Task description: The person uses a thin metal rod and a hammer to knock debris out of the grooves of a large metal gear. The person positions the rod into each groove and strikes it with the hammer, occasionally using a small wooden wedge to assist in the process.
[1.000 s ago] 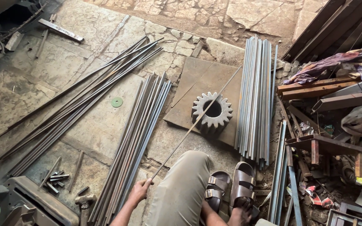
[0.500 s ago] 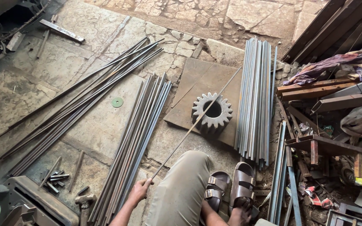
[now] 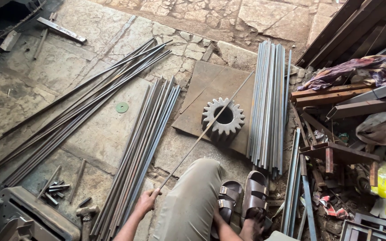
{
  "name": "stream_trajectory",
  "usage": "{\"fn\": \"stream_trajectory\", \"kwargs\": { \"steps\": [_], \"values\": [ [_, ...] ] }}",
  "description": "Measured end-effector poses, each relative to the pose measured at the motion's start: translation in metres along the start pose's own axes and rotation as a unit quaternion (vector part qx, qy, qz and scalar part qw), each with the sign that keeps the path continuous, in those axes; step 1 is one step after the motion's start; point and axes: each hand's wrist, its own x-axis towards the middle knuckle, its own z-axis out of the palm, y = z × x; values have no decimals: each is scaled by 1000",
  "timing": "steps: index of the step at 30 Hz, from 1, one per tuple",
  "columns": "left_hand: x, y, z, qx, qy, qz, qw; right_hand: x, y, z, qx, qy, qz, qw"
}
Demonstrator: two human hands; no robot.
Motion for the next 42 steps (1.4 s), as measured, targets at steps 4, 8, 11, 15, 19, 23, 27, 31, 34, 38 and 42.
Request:
{"fn": "stream_trajectory", "kwargs": {
  "steps": [4,8,11,15,19,23,27,31,34,38,42],
  "values": [
    [-1,0,0,-11,6,11,1000,40,57,-5,34,-2,12,999],
    [0,2,2,-14,-3,10,1000,111,83,14,64,39,-4,997],
    [3,2,1,-16,10,38,999,130,91,15,114,81,-11,990],
    [3,8,3,0,16,27,1000,151,65,-4,-68,102,-158,980],
    [1,9,3,4,16,31,999,150,36,-18,-72,29,-85,993],
    [0,11,2,-17,7,35,999,129,-1,-33,-29,-6,-30,999],
    [0,13,-1,-51,9,54,997,129,-12,-40,-158,35,-62,985],
    [1,16,-5,-57,5,54,997,128,-31,-49,-237,70,-29,969],
    [1,16,-6,-58,5,57,997,122,-49,-47,-297,143,-139,934],
    [0,15,-6,-69,2,59,996,107,-63,-39,-289,189,-152,926],
    [0,15,-6,-67,1,56,996,100,-68,-34,-300,211,-137,920]
  ]
}}
